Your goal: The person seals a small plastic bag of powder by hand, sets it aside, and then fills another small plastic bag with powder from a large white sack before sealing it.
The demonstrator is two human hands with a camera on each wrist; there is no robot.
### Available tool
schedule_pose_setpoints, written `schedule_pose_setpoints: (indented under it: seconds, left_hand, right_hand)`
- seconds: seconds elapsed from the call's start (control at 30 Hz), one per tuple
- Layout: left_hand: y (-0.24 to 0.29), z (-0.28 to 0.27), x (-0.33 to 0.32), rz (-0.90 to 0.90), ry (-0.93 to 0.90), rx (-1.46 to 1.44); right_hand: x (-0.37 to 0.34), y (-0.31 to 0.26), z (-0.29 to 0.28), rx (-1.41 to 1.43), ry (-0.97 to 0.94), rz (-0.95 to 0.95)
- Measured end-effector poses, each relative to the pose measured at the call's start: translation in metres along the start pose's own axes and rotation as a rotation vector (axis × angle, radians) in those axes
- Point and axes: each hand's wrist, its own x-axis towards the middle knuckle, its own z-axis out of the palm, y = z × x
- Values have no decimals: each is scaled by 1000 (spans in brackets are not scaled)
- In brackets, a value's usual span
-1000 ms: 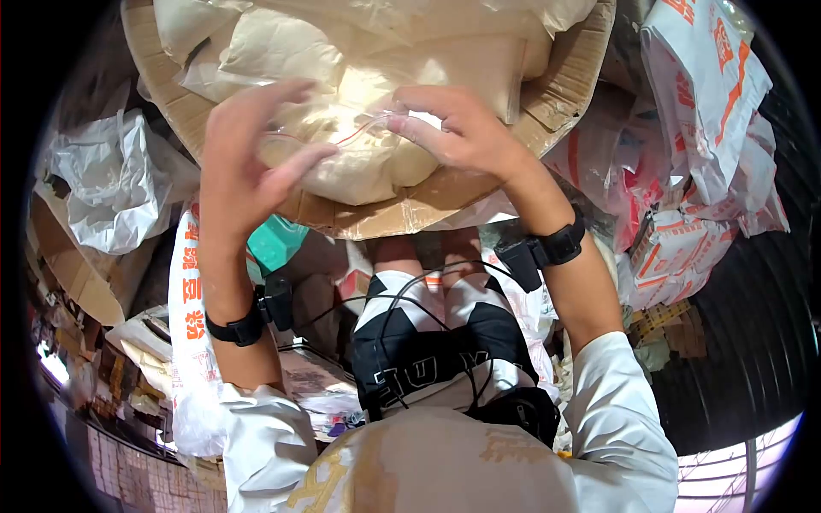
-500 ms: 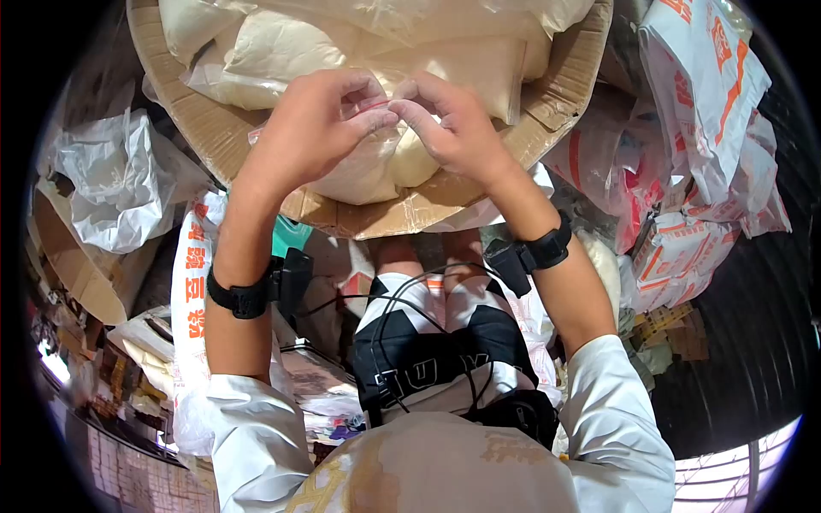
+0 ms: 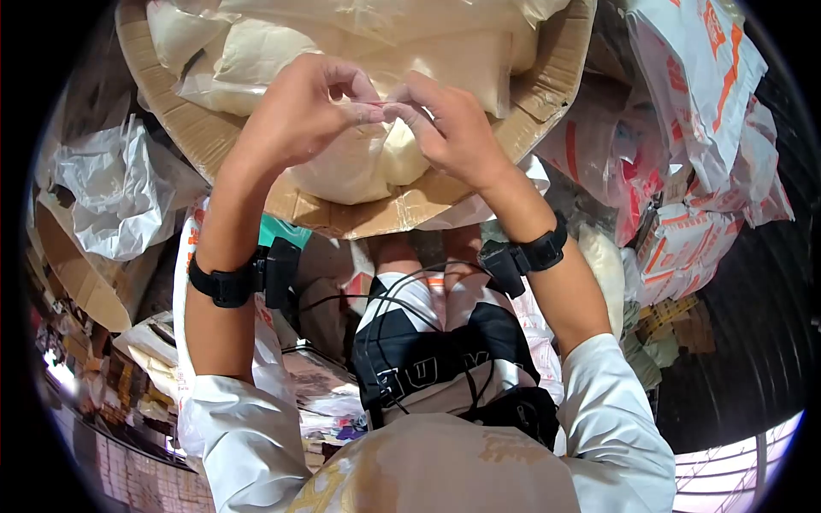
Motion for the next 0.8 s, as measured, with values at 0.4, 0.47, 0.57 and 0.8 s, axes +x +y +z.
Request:
schedule_pose_setpoints:
  seconds: [0.4,0.47,0.57,0.8]
  left_hand:
    - [-17,2,-21,499,265,494]
    - [-20,-3,-26,470,273,425]
    - [-28,-12,-34,465,281,476]
    - [-48,-23,-56,320,315,364]
  right_hand:
    - [-1,5,4,127,-31,90]
    - [-2,7,1,161,-59,155]
    - [-3,16,0,223,-90,208]
    - [0,11,-10,221,-184,302]
